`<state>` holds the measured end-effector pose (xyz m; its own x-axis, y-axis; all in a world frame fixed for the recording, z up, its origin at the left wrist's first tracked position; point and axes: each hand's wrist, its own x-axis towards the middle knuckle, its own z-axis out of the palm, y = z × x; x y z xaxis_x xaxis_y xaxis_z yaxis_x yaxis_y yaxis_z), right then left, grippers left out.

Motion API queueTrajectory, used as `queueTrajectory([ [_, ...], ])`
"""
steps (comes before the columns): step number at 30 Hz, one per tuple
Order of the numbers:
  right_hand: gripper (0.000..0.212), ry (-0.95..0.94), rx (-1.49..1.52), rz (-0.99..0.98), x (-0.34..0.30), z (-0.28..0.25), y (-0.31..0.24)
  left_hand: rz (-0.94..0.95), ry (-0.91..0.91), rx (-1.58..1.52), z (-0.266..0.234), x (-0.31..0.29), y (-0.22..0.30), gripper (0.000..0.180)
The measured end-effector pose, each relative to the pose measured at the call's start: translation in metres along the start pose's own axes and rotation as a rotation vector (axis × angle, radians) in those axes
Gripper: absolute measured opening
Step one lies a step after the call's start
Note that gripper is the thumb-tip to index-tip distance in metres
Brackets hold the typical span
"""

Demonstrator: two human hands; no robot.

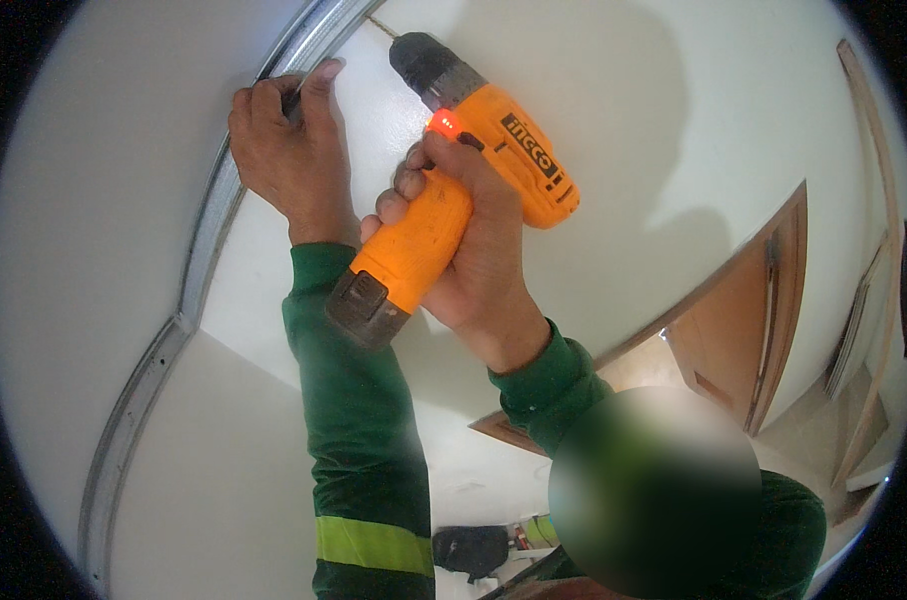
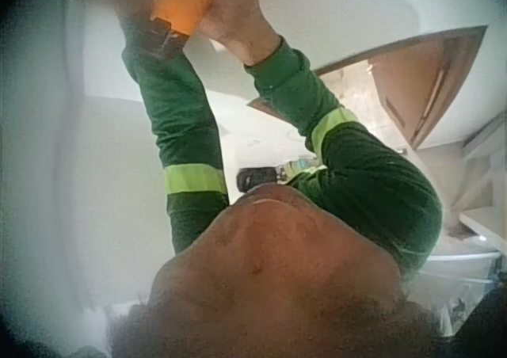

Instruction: The person uses a caulking gun to apply sealant along a ceiling track, then secures the track with a cordless drill. They also handle a small white plastic piece and a thin wire, possibly for alignment or fastening.

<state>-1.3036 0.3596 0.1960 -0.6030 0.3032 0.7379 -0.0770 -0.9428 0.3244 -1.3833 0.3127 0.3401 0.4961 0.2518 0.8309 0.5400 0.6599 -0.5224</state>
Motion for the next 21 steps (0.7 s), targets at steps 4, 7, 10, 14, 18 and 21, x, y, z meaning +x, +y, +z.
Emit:
queueTrajectory([
  [4, 0.015, -0.007, 0.003, -0.009, 0.001, 0.003, 0.003, 0.032, -0.008, 0.016, 0.001, 0.0, -0.005, 0.039],
  [7, 0.016, 0.017, -0.09, -0.048, 0.001, 0.003, 0.008, 0.047, -0.006, -0.017, 0.0, 0.002, -0.007, 0.038],
  [10, 0.018, 0.046, -0.407, -0.219, 0.008, -0.01, 0.012, 0.007, -0.008, -0.044, 0.001, 0.0, -0.005, 0.038],
  [14, 0.016, 0.026, -0.296, -0.13, 0.009, -0.017, -0.002, 0.003, 0.005, -0.012, 0.002, 0.0, -0.005, 0.039],
  [18, 0.015, 0.015, -0.234, -0.082, 0.005, -0.013, -0.012, 0.007, -0.003, 0.021, 0.002, -0.001, -0.007, 0.041],
  [21, 0.015, 0.057, -0.47, -0.199, 0.008, -0.014, -0.014, -0.008, -0.021, 0.009, 0.001, 0.0, -0.009, 0.041],
])
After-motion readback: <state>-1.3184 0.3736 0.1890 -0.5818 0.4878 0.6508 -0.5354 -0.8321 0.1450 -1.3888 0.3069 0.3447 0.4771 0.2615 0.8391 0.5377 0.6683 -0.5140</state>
